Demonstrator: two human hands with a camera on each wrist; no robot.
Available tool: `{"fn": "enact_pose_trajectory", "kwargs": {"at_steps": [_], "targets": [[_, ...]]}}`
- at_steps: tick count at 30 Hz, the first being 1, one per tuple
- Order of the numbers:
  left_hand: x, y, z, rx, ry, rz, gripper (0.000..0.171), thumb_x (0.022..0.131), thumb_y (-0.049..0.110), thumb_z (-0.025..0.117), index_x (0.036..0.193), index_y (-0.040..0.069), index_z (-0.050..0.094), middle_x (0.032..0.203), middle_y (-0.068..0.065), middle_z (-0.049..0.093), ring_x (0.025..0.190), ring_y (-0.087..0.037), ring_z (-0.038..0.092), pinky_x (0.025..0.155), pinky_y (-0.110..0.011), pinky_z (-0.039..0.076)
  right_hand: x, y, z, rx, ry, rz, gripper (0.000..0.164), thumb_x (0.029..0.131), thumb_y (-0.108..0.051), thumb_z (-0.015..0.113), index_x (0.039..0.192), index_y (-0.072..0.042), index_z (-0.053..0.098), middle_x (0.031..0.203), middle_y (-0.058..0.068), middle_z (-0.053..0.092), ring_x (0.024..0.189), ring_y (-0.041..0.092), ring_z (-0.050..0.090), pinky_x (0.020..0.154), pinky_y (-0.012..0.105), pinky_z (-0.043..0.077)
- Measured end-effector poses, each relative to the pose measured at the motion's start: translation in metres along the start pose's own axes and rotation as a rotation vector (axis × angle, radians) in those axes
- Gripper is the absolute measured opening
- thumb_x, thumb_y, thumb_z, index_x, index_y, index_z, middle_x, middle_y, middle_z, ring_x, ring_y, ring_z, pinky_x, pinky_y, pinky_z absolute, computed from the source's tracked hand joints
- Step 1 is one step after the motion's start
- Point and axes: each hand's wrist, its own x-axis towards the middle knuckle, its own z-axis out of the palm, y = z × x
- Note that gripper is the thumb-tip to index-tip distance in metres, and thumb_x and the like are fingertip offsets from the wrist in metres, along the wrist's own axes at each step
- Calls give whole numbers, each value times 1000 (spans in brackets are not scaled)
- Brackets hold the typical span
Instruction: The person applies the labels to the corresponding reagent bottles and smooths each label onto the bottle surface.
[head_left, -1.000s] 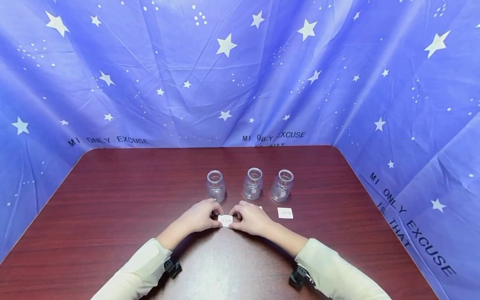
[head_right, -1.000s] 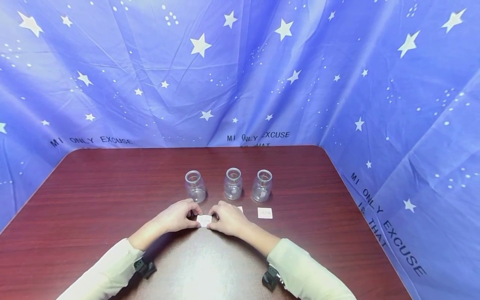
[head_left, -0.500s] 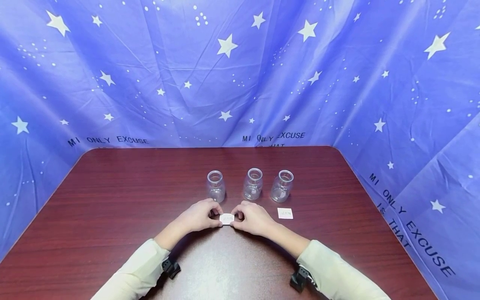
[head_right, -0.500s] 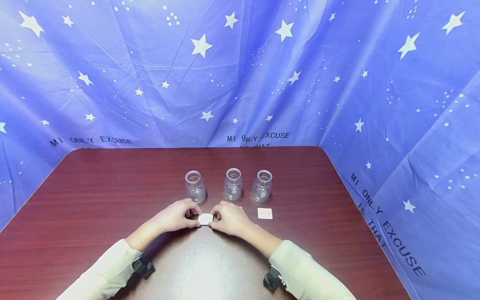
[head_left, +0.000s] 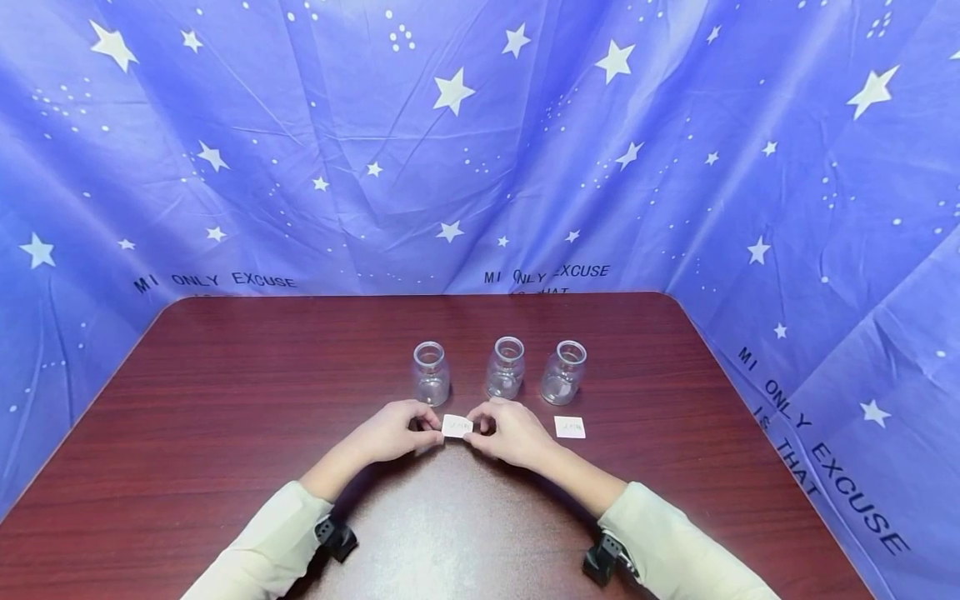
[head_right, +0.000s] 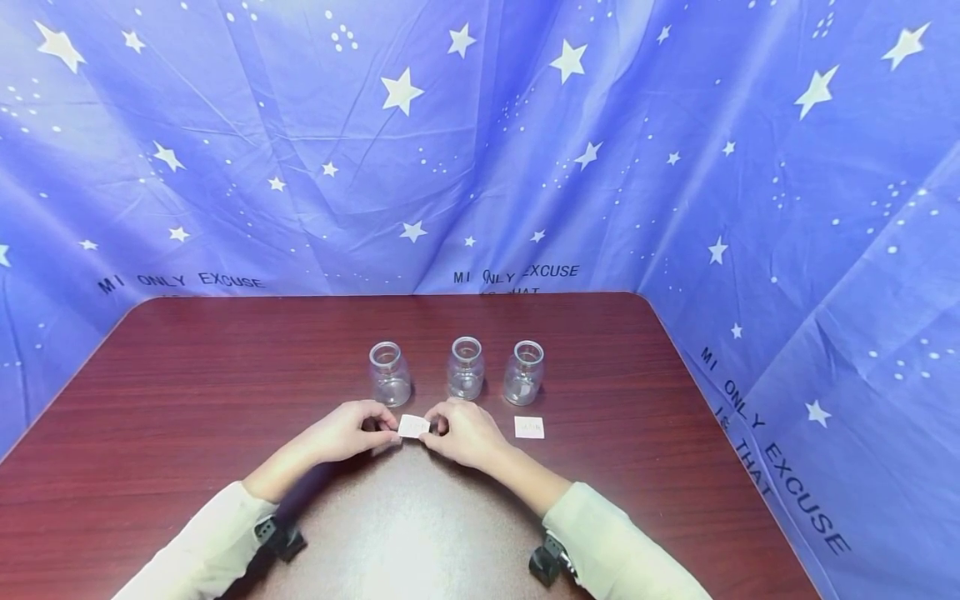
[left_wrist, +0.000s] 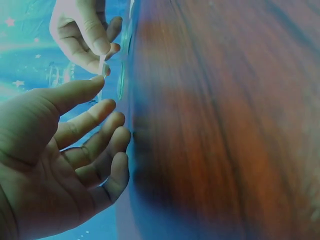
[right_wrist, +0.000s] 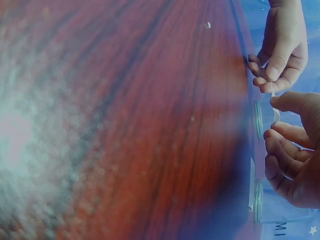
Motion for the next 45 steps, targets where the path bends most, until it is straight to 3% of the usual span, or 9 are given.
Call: {"fn": "enact_pose_trajectory", "kwargs": {"at_steps": [9, 18, 24, 29, 37, 45], "targets": [[-1, -1, 2, -142, -15, -38, 10, 87, 17, 63, 88, 8, 66, 77, -3, 64, 60, -4, 53, 57, -19, 45, -2, 0, 0, 58, 11, 25, 20, 77, -23, 75, 94, -15, 69, 72, -5, 60, 56, -3, 42, 51, 16, 36], [-1, -2, 5, -254, 6, -106, 13, 87, 16, 60, 88, 4, 65, 75, -10, 65, 58, -11, 56, 52, -23, 47, -2, 1, 2, 99, 47, -18, 24, 77, -21, 75, 98, -14, 67, 77, -2, 62, 59, 0, 45, 52, 16, 37], [0, 0, 6, -303, 33, -158, 15, 87, 14, 58, 89, 0, 64, 76, -13, 66, 62, -15, 60, 51, -28, 49, -3, -3, 1, 80, 135, -28, 34, 76, -21, 76, 107, -11, 66, 83, -1, 64, 64, 9, 56, 55, 17, 42], [0, 4, 6, -324, 39, -171, 17, 88, 15, 59, 91, -1, 64, 76, -15, 67, 64, -17, 62, 54, -31, 51, -4, -9, -1, 88, 182, -33, 25, 78, -19, 74, 102, -14, 68, 82, -2, 62, 60, 8, 53, 54, 14, 41], [2, 8, 7, -334, 30, -113, 18, 89, 19, 61, 92, 1, 65, 78, -18, 67, 66, -21, 64, 58, -33, 52, -5, -13, 2, 81, 205, -118, 10, 81, -18, 72, 89, -13, 70, 73, -2, 59, 64, 10, 56, 57, 14, 42], [2, 7, 10, -281, 31, -23, 14, 89, 18, 61, 91, 5, 65, 81, -15, 66, 68, -17, 61, 60, -22, 49, -7, -16, 3, 132, 182, -120, 10, 82, -20, 71, 90, -14, 72, 72, -3, 59, 62, 10, 53, 56, 13, 40]]}}
